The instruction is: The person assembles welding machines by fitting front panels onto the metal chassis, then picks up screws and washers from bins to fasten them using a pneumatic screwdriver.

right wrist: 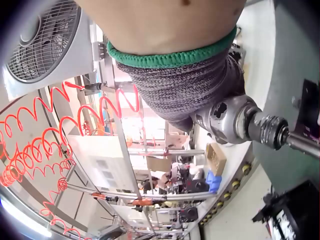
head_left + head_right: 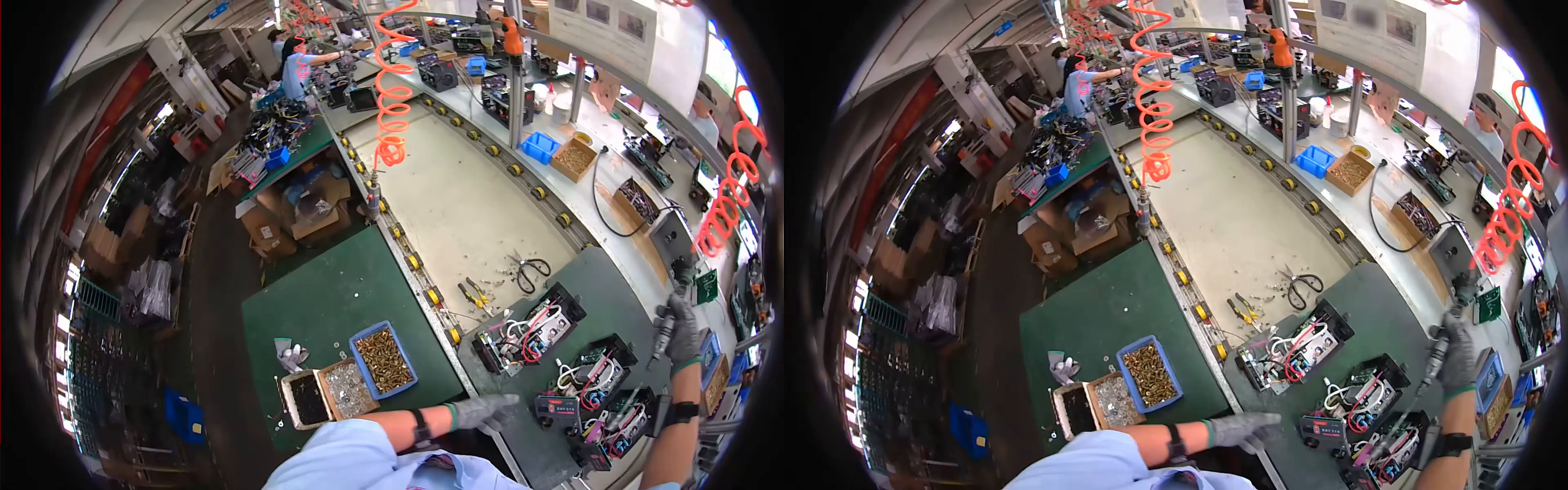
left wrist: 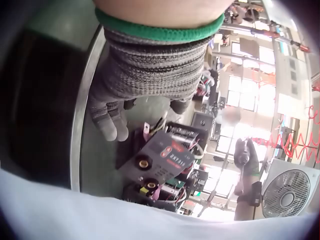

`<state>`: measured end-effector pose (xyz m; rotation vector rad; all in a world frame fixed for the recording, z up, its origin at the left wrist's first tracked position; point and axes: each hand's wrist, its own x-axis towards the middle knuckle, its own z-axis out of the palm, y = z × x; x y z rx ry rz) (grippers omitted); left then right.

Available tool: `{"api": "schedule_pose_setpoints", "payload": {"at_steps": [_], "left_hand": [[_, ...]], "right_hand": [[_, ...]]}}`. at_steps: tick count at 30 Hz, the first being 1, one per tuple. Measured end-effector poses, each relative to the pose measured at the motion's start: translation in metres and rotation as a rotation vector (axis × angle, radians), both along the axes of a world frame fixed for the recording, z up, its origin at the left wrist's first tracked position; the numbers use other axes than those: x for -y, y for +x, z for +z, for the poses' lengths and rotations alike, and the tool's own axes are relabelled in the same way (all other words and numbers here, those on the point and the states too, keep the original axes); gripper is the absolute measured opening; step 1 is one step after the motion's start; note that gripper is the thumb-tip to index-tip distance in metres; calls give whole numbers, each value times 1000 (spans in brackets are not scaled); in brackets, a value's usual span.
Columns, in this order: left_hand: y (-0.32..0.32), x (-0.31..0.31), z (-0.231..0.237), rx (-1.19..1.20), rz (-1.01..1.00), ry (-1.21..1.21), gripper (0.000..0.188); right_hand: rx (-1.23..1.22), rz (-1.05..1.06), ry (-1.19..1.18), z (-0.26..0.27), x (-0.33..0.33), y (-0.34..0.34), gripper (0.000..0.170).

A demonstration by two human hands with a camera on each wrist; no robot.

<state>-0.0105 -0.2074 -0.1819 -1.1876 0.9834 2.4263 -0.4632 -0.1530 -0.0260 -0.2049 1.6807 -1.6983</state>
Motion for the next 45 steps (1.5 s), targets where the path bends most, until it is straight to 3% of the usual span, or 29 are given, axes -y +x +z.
{"api": "schedule_pose_setpoints", "payload": {"at_steps": [2, 4, 6, 8, 11, 13, 19, 23, 25, 26, 28, 29, 31, 33, 37, 41, 45], "left_hand": [[31, 36, 1, -29, -1, -76, 54], [48, 75, 20, 15, 99, -232, 50], [48, 111, 29, 55, 113, -281, 53], [33, 135, 26, 142, 76, -312, 60], [14, 160, 17, 196, -31, -303, 74], [4, 163, 27, 175, -56, -223, 80], [16, 163, -9, -31, -116, -220, 85], [13, 163, -8, -104, -78, -319, 72], [11, 162, -7, -115, -36, -373, 67], [16, 155, -26, -117, 49, -384, 51], [18, 150, -20, -89, 62, -306, 47], [20, 148, -19, -64, 100, -244, 44], [24, 140, -34, -113, 151, -202, 46], [18, 138, -28, -156, 188, -67, 65], [14, 134, -12, -132, 241, 50, 70], [16, 134, -8, -73, 162, 109, 85], [12, 136, -15, -30, 143, 215, 96]], "right_hand": [[58, 133, -65, 8, 17, 53, 20], [204, 111, -19, -10, 32, 90, 17], [278, 192, -43, -47, 38, 110, 16], [346, 114, 1, -67, 47, 136, 21], [241, 91, 77, -93, 58, 155, 22], [221, 13, 160, -78, 71, 170, 23], [205, -2, 190, -86, 78, 161, 24], [211, 24, 170, -117, 70, 143, 25], [-107, -25, 230, -149, 74, 128, 27], [-95, -44, 244, -141, 77, 130, 27], [-165, -129, 298, -115, 90, 135, 28], [-129, -159, 281, -143, 90, 122, 28], [-17, -303, 62, -160, 94, 123, 29], [-41, -401, 176, -177, 99, 117, 29], [-161, -415, 394, -215, 100, 110, 39], [-246, -401, 585, -216, 107, 110, 44], [-325, -385, 657, -173, 115, 128, 46]]}}
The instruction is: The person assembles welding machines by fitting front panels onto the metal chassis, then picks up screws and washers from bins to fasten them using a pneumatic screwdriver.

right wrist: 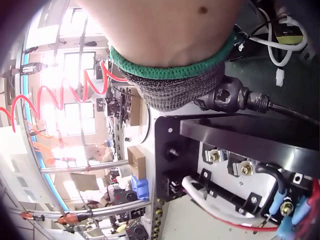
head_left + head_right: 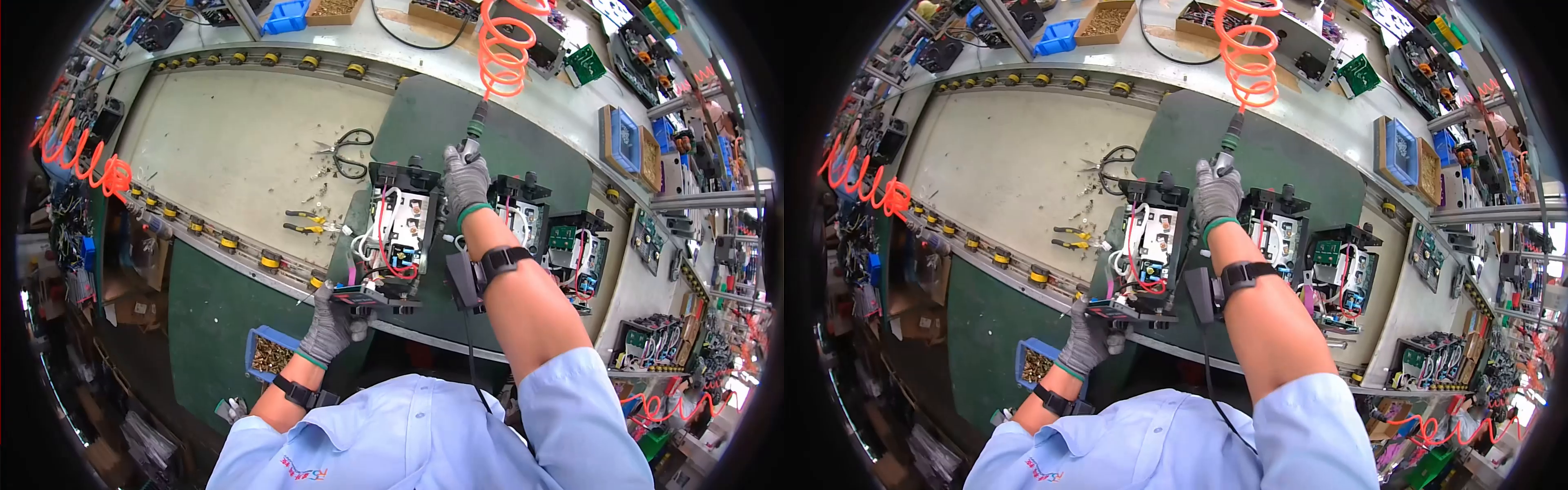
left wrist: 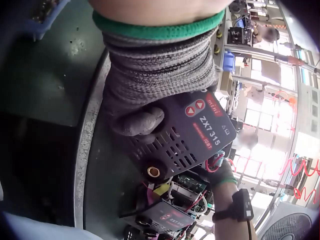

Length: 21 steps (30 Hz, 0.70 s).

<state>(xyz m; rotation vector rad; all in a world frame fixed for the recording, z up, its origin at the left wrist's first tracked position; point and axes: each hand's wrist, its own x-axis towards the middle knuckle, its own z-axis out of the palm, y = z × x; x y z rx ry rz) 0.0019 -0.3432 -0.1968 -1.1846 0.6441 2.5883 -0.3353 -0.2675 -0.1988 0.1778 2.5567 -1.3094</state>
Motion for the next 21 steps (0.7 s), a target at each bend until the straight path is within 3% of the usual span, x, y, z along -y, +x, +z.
{"api": "schedule_pose_setpoints", "payload": {"at_steps": [2, 7, 11, 16, 21], "left_hand": [[3, 0, -7, 2, -4, 38, 103], [0, 8, -12, -51, -50, 47, 104], [-1, 6, -21, -43, -8, 102, 101], [0, -3, -34, -44, 122, 429, 96], [-9, -3, -34, -24, 173, 506, 92]], "right_hand": [[-6, 92, -58, 8, -1, 5, 48], [48, 14, -4, 19, 3, 6, 50], [165, -69, 198, -13, 5, -8, 56], [265, -66, 206, -47, 0, -12, 56], [294, -52, 352, -52, 2, -13, 59]]}}
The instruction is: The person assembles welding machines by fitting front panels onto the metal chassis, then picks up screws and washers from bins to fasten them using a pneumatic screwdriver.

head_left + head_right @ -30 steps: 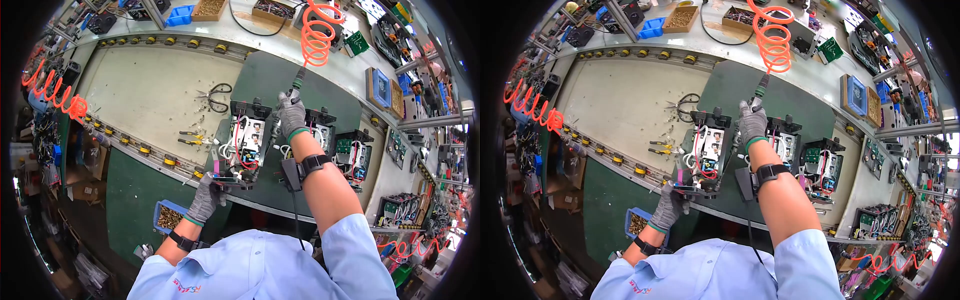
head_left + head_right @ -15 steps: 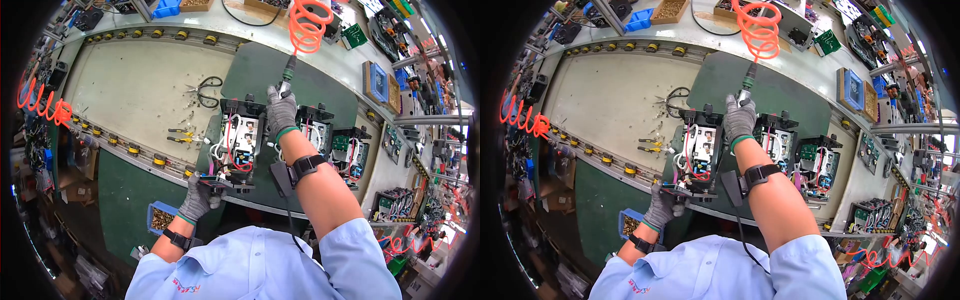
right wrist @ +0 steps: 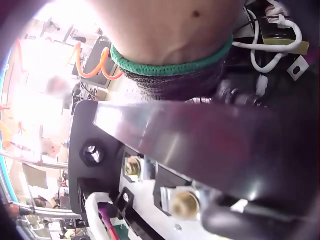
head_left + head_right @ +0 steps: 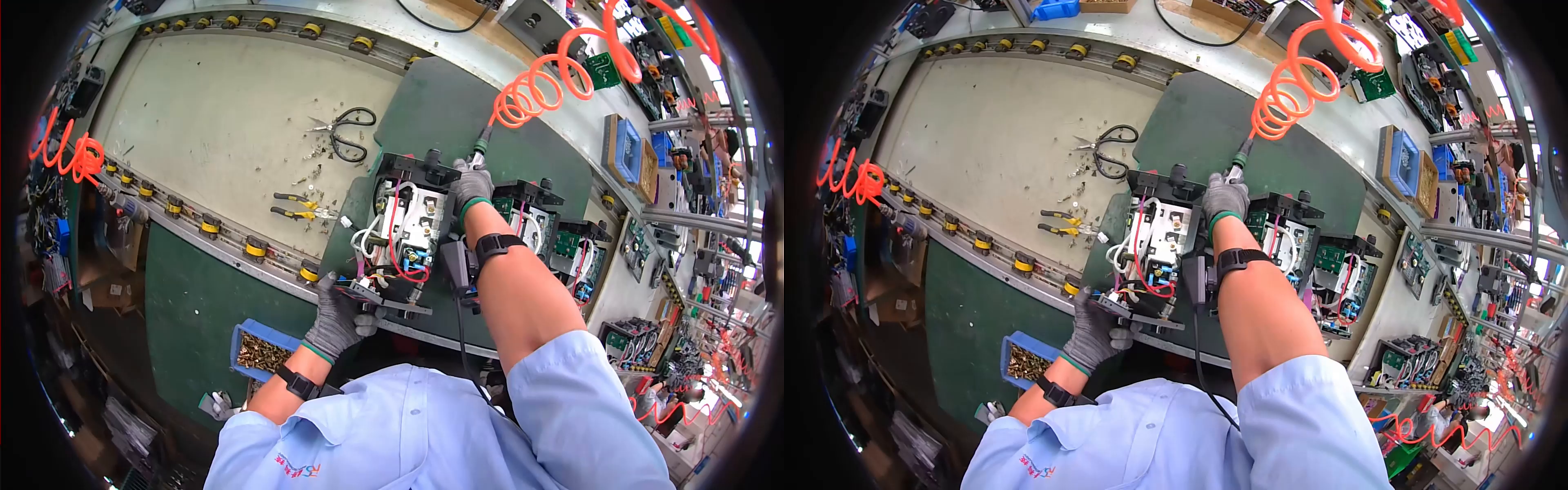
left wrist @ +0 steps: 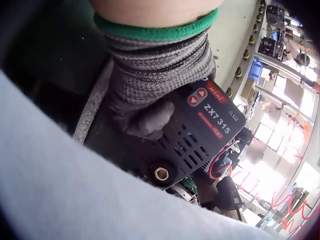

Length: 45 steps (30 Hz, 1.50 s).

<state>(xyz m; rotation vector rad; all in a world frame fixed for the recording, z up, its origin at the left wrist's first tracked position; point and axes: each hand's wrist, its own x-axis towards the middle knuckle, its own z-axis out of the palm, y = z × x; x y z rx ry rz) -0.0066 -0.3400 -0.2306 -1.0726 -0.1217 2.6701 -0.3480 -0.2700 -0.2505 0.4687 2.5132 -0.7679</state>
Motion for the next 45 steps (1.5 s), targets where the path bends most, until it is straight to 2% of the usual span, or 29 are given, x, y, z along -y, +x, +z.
{"api": "schedule_pose_setpoints", "payload": {"at_steps": [2, 4, 8, 16, 19, 21, 22, 23, 25, 26, 28, 30, 31, 33, 34, 35, 36, 37, 38, 39, 40, 41, 42, 43, 45], "left_hand": [[-1, 0, -1, 7, -1, -4, 91], [0, -2, -2, 19, 0, -7, 90], [-2, -4, -2, 38, 13, -58, 89], [-2, -3, -4, 22, -14, -91, 85], [-2, -4, -3, 17, -15, -86, 84], [-1, -7, -1, 38, -17, -109, 85], [-2, -6, 2, 53, -17, -131, 85], [-3, -5, 6, 41, 1, -155, 85], [-3, -5, 11, 76, -18, -191, 84], [0, -4, 13, -32, -22, -197, 84], [4, -7, 25, -20, -23, -232, 90], [11, -9, 41, -16, -28, -303, 93], [16, -12, 51, -50, -8, -371, 80], [22, -21, 33, 124, -36, -678, 60], [24, -21, 31, 102, -127, -1098, 42], [19, -13, 54, 82, -223, -1191, 36], [15, -5, 62, -18, -220, -1333, 34], [13, -2, 24, -100, -169, -1333, 41], [3, 6, 57, -149, -141, -1353, 47], [5, 19, 34, -185, -269, -1354, 54], [5, 35, 22, -65, -548, -1359, 65], [-1, 45, 23, -80, -526, -1382, 65], [-4, 53, 24, -98, -605, -1316, 69], [-3, 59, 24, -112, -684, -1242, 74], [-7, 61, 17, -138, -694, -1214, 75]], "right_hand": [[5, 15, 50, -6, 0, 1, 61], [5, 123, 51, -16, -5, 2, 61], [33, 83, 140, -21, -3, 1, 57], [34, 105, 84, -20, -4, -3, 56], [-23, 135, 20, -5, 0, 5, 55], [10, 77, 25, -13, -2, 0, 56], [30, 130, 56, -33, -9, -9, 59], [-35, 163, 38, -6, -6, 2, 61], [-45, 138, -3, 5, -8, -6, 59], [-110, 119, -83, 11, -9, -10, 55], [-230, 113, -215, 34, -8, -17, 45], [-206, 48, -578, 82, -1, -18, 31], [-188, 50, -734, 103, 2, -21, 28], [-230, 101, -983, 153, 12, -17, 24], [-106, 120, -1024, 179, 9, -16, 24], [7, 146, -1060, 210, 5, -14, 23], [-45, 192, -1139, 221, 6, -17, 24], [-112, 251, -1219, 235, 11, -21, 25], [-210, 299, -1201, 260, 16, -18, 27], [-294, 334, -1181, 280, 22, -16, 28], [-333, 361, -1195, 295, 26, -25, 28], [-517, 494, -1181, 301, 29, -34, 29], [-693, 622, -1156, 307, 33, -44, 30], [-639, 618, -1177, 316, 39, -60, 29], [-533, 598, -1320, 376, 52, -51, 26]]}}
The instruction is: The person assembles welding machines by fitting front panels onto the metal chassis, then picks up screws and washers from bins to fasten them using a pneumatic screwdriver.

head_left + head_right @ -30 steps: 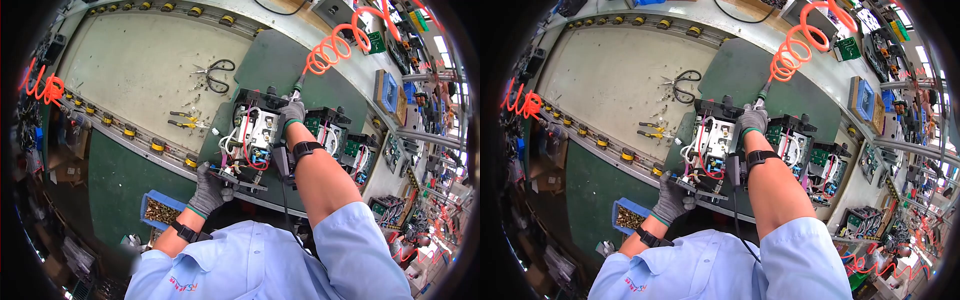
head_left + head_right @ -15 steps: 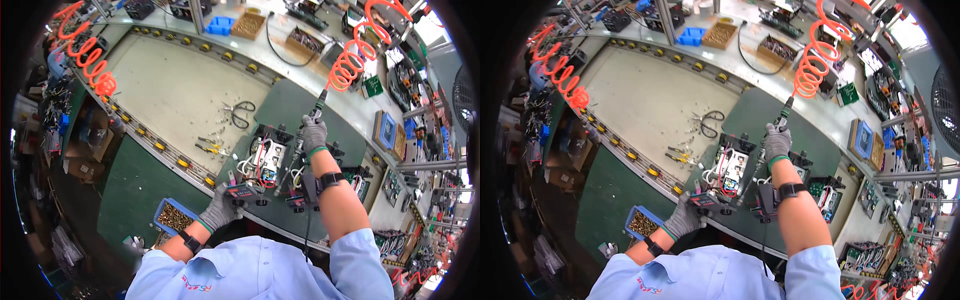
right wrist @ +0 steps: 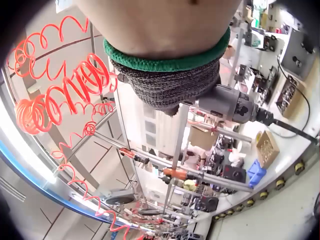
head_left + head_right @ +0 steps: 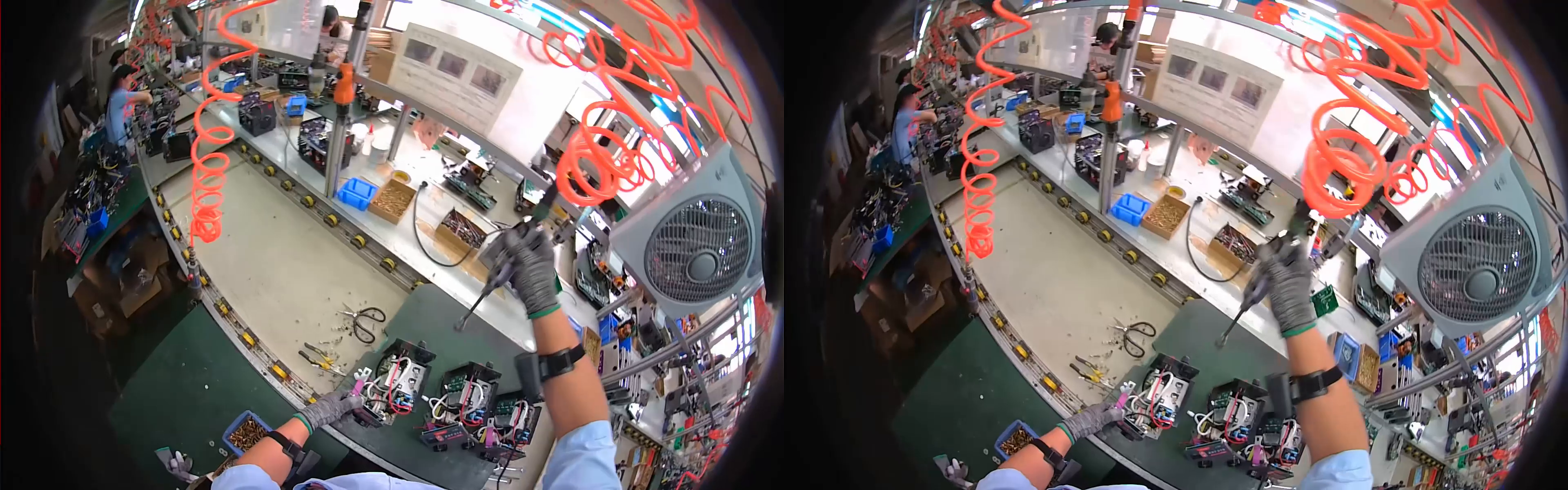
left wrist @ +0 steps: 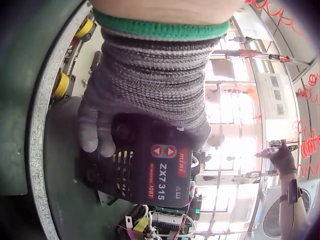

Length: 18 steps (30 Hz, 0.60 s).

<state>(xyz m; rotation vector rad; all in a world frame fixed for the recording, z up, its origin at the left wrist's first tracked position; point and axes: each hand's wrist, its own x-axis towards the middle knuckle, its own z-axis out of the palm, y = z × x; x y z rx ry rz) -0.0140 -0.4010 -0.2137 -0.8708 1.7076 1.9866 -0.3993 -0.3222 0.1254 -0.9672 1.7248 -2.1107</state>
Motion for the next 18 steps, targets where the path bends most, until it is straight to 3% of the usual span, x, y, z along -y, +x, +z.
{"api": "schedule_pose_setpoints", "payload": {"at_steps": [2, 3, 4, 5, 6, 7, 8, 10, 12, 13, 14, 15, 16, 18], "left_hand": [[5, -6, -1, -285, 39, -81, 73], [5, -11, -16, -305, 59, -10, 74], [2, -17, -38, -324, 94, 52, 76], [-3, -29, -66, -378, 182, -69, 79], [-7, -35, -82, -424, 255, -196, 82], [-2, -31, -60, -299, 253, -168, 87], [4, -29, -31, -201, 241, -99, 92], [13, -24, 10, -24, 210, 63, 105], [20, -36, -29, -199, 288, -117, 120], [25, -40, -49, -265, 333, -114, 115], [32, -44, -59, -329, 370, -108, 111], [46, -37, -14, -269, 346, -51, 113], [59, -26, 37, -211, 321, 2, 115], [66, -30, -7, -140, 274, -68, 111]], "right_hand": [[-180, -66, 105, 20, 12, -49, 20], [-448, -237, 115, 27, 20, -92, 11], [-494, -372, 159, 23, 27, -151, 11], [-397, -271, -23, 37, 36, -174, 13], [-530, -367, -32, 51, 48, -204, 11], [-348, -368, 46, 60, 50, -225, 19], [-434, -466, 88, 67, 58, -233, 27], [-630, -856, 554, 72, 69, -249, 42], [-406, -778, 534, 46, 75, -257, 49], [-326, -752, 530, 29, 76, -266, 51], [-477, -774, 440, 0, 74, -287, 56], [-627, -795, 352, -22, 66, -299, 60], [-599, -858, 582, 0, 62, -234, 66], [-763, -831, 593, -26, 43, -270, 65]]}}
